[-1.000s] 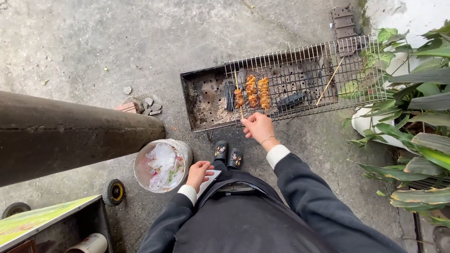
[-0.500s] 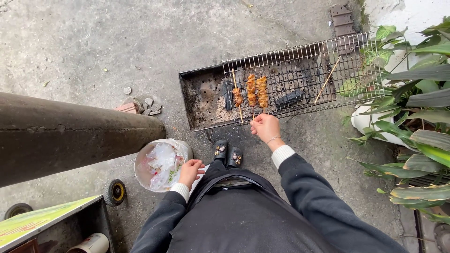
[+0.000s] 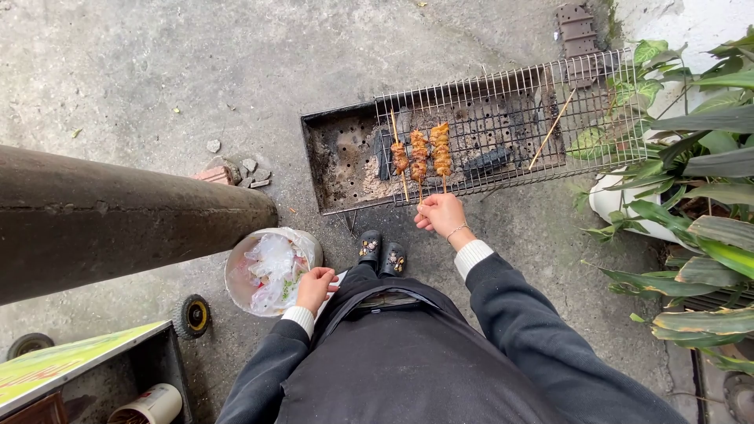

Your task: Cleaning a portable stove and grilling meat skewers on a charcoal grill.

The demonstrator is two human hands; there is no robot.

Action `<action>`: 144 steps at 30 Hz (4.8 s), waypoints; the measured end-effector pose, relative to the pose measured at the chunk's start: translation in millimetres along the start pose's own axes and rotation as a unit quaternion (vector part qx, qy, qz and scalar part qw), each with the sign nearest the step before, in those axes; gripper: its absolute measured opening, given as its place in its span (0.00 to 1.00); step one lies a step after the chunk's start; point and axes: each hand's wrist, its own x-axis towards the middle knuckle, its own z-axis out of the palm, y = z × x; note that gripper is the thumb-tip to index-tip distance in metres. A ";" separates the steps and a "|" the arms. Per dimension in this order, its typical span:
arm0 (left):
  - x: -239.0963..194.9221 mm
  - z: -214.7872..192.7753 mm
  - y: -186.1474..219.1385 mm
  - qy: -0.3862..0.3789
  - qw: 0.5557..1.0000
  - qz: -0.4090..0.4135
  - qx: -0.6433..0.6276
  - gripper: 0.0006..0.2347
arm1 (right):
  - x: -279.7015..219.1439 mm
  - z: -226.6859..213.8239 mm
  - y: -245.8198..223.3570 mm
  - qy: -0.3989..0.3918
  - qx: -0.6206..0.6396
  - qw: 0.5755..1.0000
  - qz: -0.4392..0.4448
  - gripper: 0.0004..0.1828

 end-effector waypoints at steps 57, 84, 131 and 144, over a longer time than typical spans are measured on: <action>-7.6 2.4 -54.3 0.049 0.998 0.014 0.022 0.15 | 5.7 -38.2 56.3 0.154 0.032 0.982 -0.108 0.07; -41.6 -15.5 -86.5 0.086 0.996 -0.028 -0.012 0.13 | -13.3 -29.5 75.8 0.149 -0.002 0.987 -0.054 0.22; -122.1 -224.3 -409.3 0.218 0.923 -0.171 -0.269 0.11 | -76.5 149.8 -6.0 0.327 -0.135 0.928 -0.114 0.24; -140.1 -219.5 -436.9 0.276 0.890 -0.194 -0.307 0.13 | -61.4 188.5 131.2 0.171 -0.357 0.918 0.025 0.21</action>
